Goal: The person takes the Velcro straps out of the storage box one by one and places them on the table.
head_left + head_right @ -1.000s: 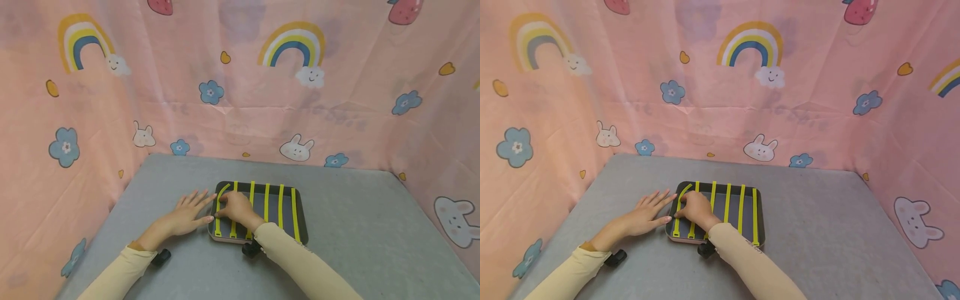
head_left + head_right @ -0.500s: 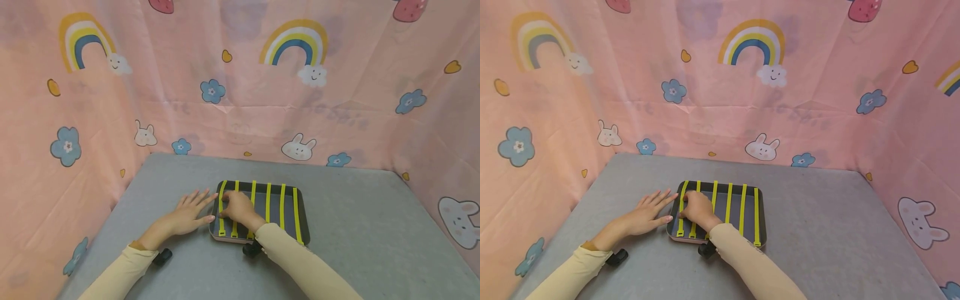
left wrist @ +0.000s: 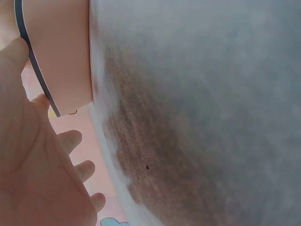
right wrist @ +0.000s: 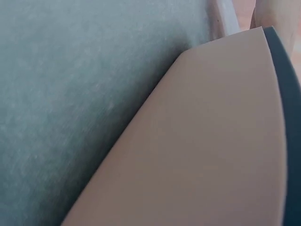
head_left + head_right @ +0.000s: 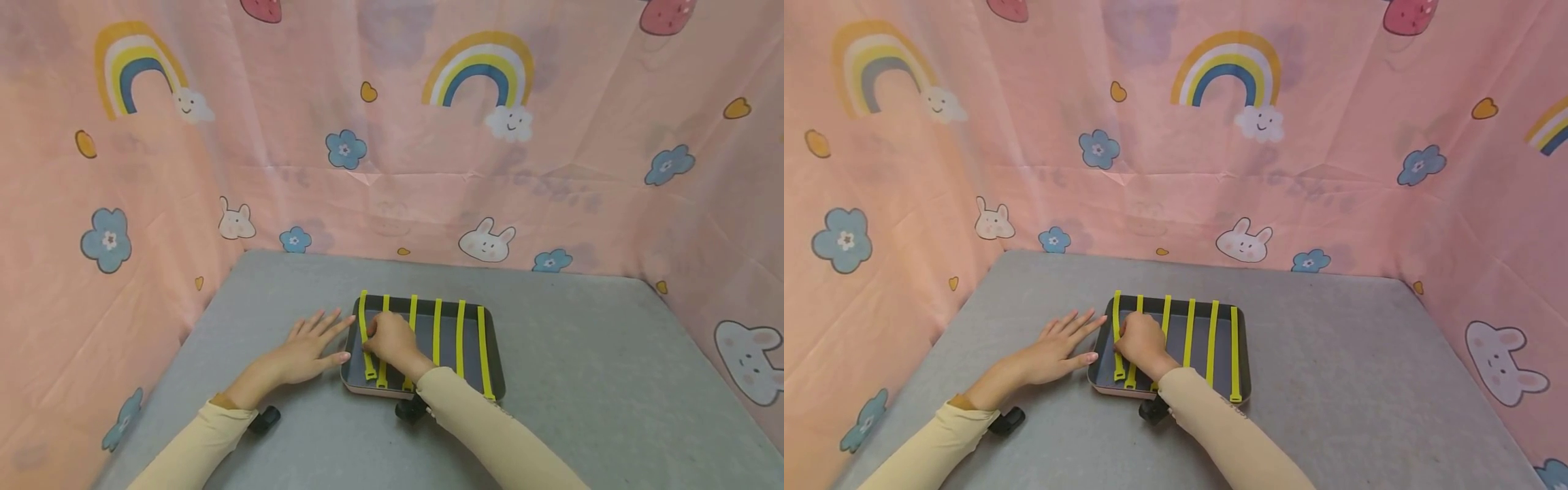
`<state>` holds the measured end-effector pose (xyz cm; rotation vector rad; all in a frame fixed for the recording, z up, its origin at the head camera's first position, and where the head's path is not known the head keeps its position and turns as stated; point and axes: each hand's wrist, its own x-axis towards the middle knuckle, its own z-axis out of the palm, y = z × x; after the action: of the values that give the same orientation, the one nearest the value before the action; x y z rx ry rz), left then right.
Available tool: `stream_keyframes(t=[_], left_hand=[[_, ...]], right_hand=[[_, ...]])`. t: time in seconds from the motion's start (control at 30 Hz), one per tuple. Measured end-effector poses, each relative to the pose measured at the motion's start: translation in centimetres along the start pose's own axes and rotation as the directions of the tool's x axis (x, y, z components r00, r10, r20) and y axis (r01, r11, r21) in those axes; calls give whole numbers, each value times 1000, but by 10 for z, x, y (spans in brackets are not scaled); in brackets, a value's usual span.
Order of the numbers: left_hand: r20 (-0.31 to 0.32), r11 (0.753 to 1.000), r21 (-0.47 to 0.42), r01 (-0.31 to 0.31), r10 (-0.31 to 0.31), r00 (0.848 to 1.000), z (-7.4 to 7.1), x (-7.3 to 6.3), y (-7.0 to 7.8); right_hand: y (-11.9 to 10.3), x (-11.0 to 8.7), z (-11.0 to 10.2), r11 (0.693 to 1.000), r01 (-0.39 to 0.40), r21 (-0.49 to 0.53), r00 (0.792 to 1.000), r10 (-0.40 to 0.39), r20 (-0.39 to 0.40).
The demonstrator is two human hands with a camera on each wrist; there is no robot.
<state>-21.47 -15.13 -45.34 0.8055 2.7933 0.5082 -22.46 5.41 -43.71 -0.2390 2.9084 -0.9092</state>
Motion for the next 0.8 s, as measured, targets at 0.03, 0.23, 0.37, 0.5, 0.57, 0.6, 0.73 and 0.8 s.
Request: stream_keyframes(t=[0.03,0.23,0.37,0.5,0.57,0.6,0.73,0.8], left_hand=[[-1,1000,0,0,0,1000,0,0,0],[2,1000,-4,1,-1,1000,1,1,-2],[-3,1000,-7,-1,0,1000,1,1,-2],[-5,1000,-10,-3,3,1000,0,1,-2],[-1,1000,-13,-4,4,1000,-1,1,-1],[0,1000,-9,-4,4,1000,0,0,-1],[-2,1000,-3,-3,3,1000,0,0,0],[-8,1000,2,-2,2,1000,1,0,-1]], right_hand=[[0,0,0,1000,0,0,1000,0,-6],[4,2,3,999,11,36,1000,-11,-15],[8,3,2,998,23,55,1000,-24,10],[11,4,0,995,48,84,998,-50,32],[14,6,0,990,66,122,996,-73,48],[15,7,-1,986,77,149,995,-87,58],[20,10,-3,961,105,255,987,-132,90],[21,10,-6,950,119,290,984,-151,92]])
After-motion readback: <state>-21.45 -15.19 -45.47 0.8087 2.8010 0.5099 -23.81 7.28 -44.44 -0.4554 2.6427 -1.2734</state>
